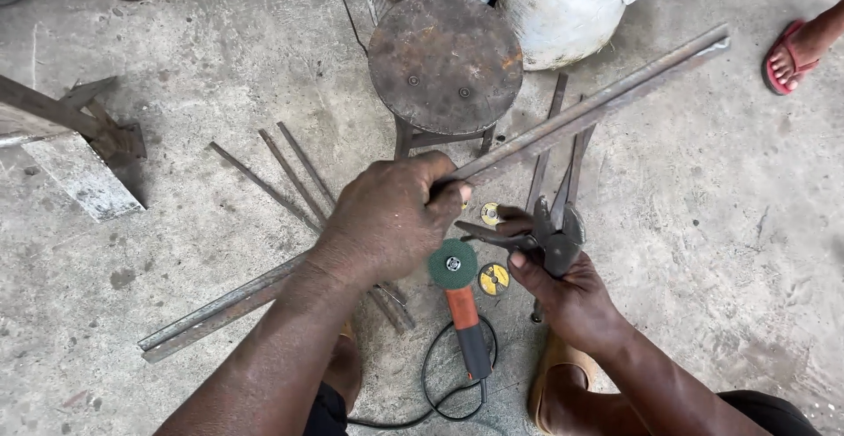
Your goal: The person uses an angle grinder to cut a metal rod, then picks up a locking plier to adjust its mechanism. They handle several metal rods, aligning two of them together and inspecting the ends. Finally, they use the plier to clamp the aligned rods on a metal stool.
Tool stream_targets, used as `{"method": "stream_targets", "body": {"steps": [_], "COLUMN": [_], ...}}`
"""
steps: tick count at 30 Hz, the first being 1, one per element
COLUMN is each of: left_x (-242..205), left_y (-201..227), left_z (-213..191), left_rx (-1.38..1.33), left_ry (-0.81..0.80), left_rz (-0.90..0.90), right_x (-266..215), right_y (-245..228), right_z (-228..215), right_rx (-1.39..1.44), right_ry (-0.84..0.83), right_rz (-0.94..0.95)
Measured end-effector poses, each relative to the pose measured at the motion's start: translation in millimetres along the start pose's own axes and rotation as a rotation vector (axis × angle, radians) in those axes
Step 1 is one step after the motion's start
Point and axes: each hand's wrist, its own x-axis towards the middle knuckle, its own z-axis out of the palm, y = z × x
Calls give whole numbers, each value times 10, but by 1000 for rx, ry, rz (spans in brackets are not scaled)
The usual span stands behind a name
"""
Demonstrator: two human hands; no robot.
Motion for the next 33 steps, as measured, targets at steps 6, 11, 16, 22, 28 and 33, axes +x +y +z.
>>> {"method": "stream_targets", "body": {"steps": [6, 11, 16, 22, 28, 33], "left_x": [25, 76, 78, 50, 65, 72], "left_y": [56, -16, -30, 17, -16, -11], "left_z": [74, 162, 164, 120, 170, 144], "left_rx": [-21, -19, -22, -7, 1, 16], "left_ry": [0, 31, 10, -17, -19, -15], "left_rz": [50, 106, 92, 93, 133, 110], "right_x": [137, 122, 136, 182, 203, 200], "right_y": [306, 345, 317, 214, 173, 142], "right_z": [128, 209, 228, 259, 288, 283], "right_rx": [-26, -73, -91, -200, -209, -333], "right_ry": [120, 132, 164, 153, 199, 169], "right_rz": [152, 171, 242, 247, 276, 275]}}
